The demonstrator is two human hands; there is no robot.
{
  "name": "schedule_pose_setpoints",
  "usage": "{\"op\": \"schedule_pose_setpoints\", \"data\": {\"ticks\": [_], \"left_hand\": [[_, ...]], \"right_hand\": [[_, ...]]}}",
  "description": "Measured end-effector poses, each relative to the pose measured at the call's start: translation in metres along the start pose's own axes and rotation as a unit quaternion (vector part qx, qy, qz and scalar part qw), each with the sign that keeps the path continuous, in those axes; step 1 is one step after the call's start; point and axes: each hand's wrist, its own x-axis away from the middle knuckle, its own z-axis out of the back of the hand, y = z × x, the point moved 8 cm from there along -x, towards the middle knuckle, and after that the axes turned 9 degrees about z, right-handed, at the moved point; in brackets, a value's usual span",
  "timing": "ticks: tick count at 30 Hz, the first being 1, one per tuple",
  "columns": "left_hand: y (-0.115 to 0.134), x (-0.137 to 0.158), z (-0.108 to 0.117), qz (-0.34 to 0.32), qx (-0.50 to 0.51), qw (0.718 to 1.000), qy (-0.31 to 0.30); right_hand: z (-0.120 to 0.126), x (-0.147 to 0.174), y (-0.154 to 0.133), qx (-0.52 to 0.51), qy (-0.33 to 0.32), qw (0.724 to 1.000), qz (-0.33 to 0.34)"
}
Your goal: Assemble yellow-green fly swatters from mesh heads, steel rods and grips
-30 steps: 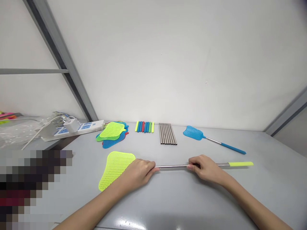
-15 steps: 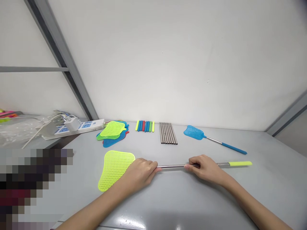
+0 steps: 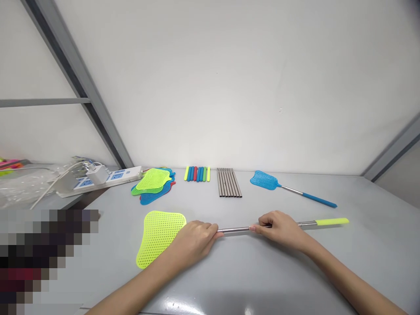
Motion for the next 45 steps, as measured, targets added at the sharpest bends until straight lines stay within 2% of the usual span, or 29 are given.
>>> {"op": "schedule_pose_setpoints", "data": {"ticks": [8,14,19,28,33,36,42,45], "left_hand": [[0.005,0.000,0.000,-0.012,0.001,1.000,-0.001],[0.010,0.003,-0.003,-0.031,-0.005,0.999,-0.010],[0.009,0.000,0.000,-0.018,0.013,1.000,-0.019],[0.000,-0.004,0.006,0.004,0.092,0.995,-0.038],[-0.010,-0.006,0.021,-0.014,0.138,0.990,0.000],[-0.027,-0.007,0.030,0.003,0.148,0.989,0.021],[-0.052,-0.007,0.029,0.036,0.092,0.995,0.021],[-0.057,-0.008,0.025,0.057,0.071,0.995,0.029]], "right_hand": [[-0.004,0.002,-0.002,-0.040,-0.008,0.999,-0.016],[-0.021,0.004,0.005,-0.103,-0.056,0.992,-0.055],[-0.028,0.005,0.009,-0.146,-0.075,0.985,-0.059],[-0.020,0.001,0.002,-0.117,-0.043,0.992,-0.032],[-0.014,0.002,0.002,-0.102,-0.039,0.994,-0.028],[-0.008,0.001,0.005,-0.104,-0.035,0.994,-0.024],[-0.008,0.002,-0.004,-0.121,-0.077,0.989,0.039],[-0.006,0.002,-0.008,-0.124,-0.070,0.988,0.052]]}}
